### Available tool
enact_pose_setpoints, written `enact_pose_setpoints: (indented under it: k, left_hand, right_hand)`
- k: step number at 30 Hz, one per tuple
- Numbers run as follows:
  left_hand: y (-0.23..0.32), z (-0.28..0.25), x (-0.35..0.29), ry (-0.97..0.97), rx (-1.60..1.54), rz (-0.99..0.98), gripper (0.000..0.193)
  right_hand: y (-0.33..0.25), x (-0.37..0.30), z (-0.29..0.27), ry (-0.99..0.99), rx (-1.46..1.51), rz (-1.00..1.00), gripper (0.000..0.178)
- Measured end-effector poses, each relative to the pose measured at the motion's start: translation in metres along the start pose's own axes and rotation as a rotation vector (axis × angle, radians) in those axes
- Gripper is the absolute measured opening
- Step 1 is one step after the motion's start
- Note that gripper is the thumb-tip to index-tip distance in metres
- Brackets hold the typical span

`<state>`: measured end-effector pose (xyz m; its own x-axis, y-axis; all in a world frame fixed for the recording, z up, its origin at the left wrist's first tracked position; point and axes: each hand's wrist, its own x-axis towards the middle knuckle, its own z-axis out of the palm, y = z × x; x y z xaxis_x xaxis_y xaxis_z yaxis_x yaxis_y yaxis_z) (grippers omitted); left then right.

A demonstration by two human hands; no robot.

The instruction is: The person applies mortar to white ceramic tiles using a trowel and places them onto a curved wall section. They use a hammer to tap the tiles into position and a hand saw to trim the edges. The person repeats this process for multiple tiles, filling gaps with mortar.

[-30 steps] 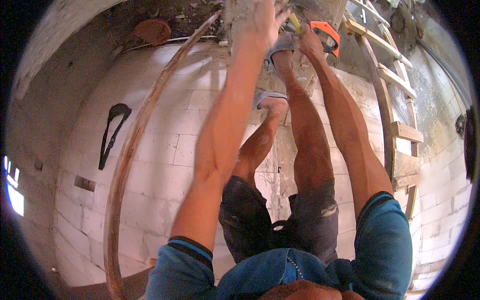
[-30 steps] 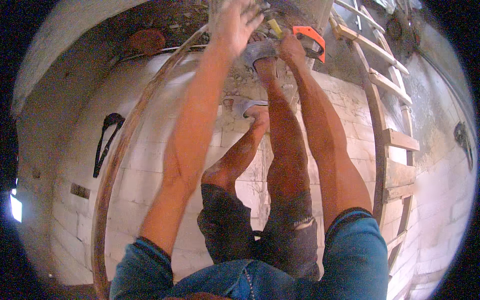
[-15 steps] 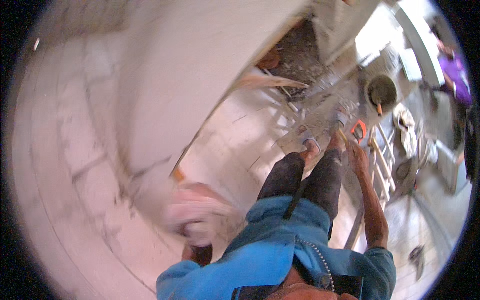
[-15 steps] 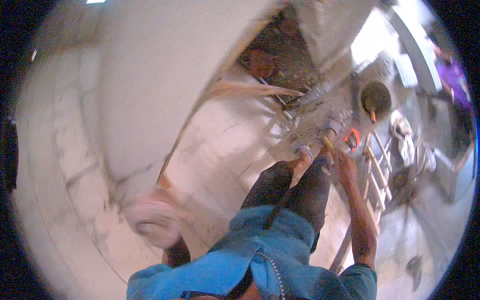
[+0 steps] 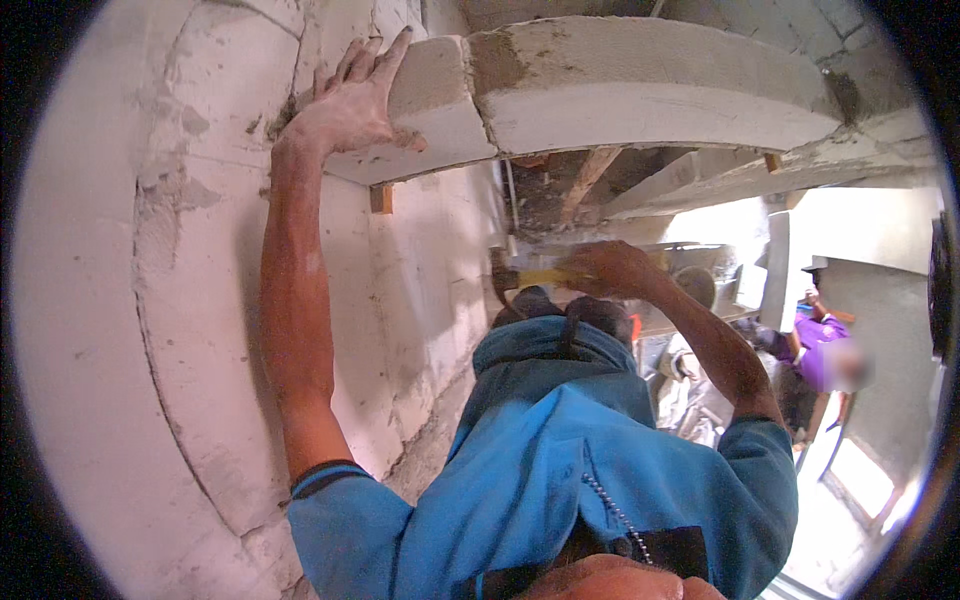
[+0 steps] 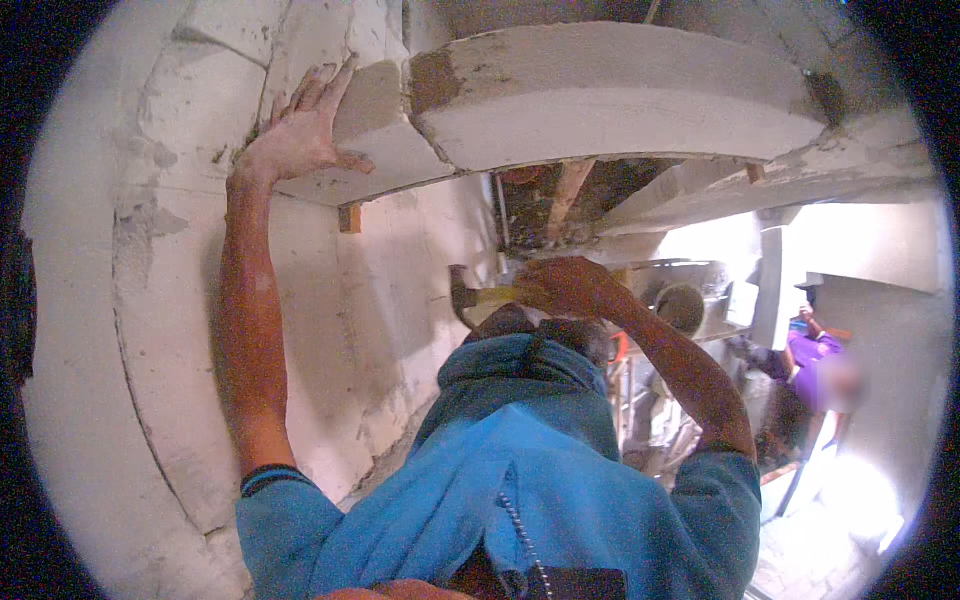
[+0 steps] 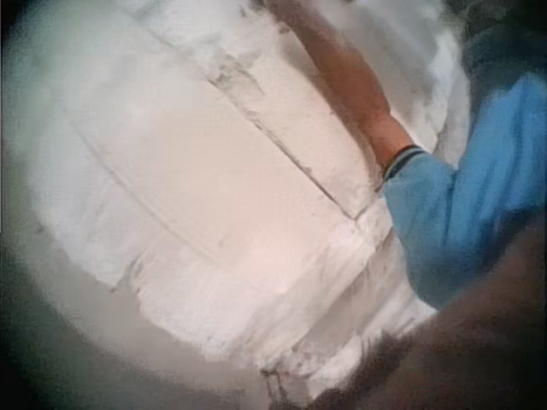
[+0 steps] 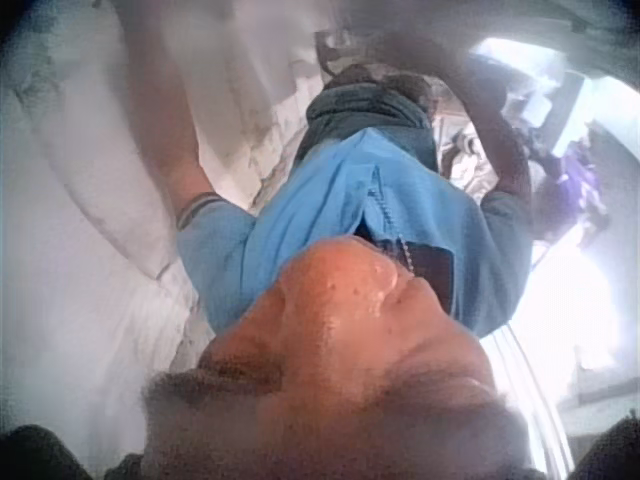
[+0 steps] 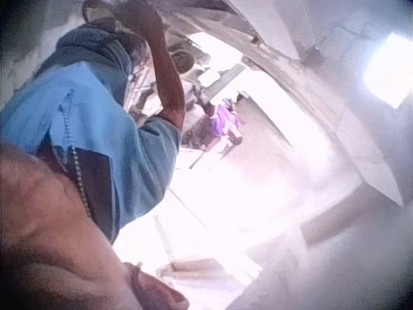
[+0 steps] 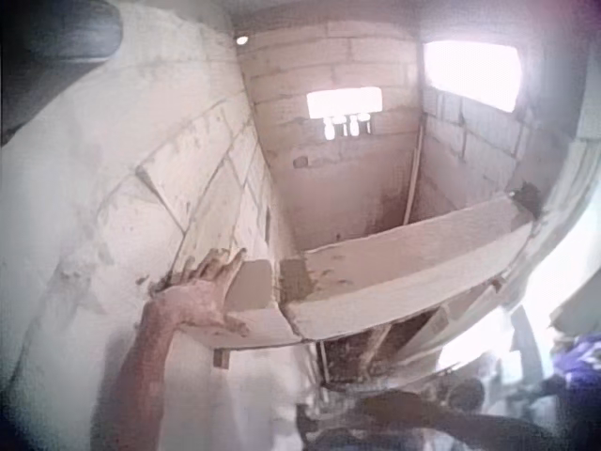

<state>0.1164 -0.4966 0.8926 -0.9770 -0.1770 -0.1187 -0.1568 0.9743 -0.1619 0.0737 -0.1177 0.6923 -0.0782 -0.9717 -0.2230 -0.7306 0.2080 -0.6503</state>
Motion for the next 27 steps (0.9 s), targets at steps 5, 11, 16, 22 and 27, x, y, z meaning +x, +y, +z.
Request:
enact_pose_setpoints:
  k: [5,11,16,22,27]
  left_hand:
    - [0.004,0.012,0.009,0.008,-0.033,0.006,0.128]
    - [-0.002,0.014,0.007,-0.01,-0.127,-0.011,0.128]
    - [0.0,0.017,0.009,0.04,-0.15,0.022,0.126]
    - [0.004,0.006,0.004,0.011,-0.099,-0.007,0.123]
    - [0.002,0.01,-0.001,0.034,-0.078,0.004,0.125]
  right_hand:
    - [0.02,0.06,-0.038,-0.249,-0.157,-0.087,0.041]
    - [0.007,0.073,-0.075,0.008,-0.089,0.091,0.042]
    - [0.04,0.073,-0.051,-0.024,-0.195,0.081,0.043]
    - [0.036,0.076,-0.058,-0.059,-0.085,0.211,0.043]
    - [0.011,0.068,-0.064,0.215,-0.047,0.008,0.042]
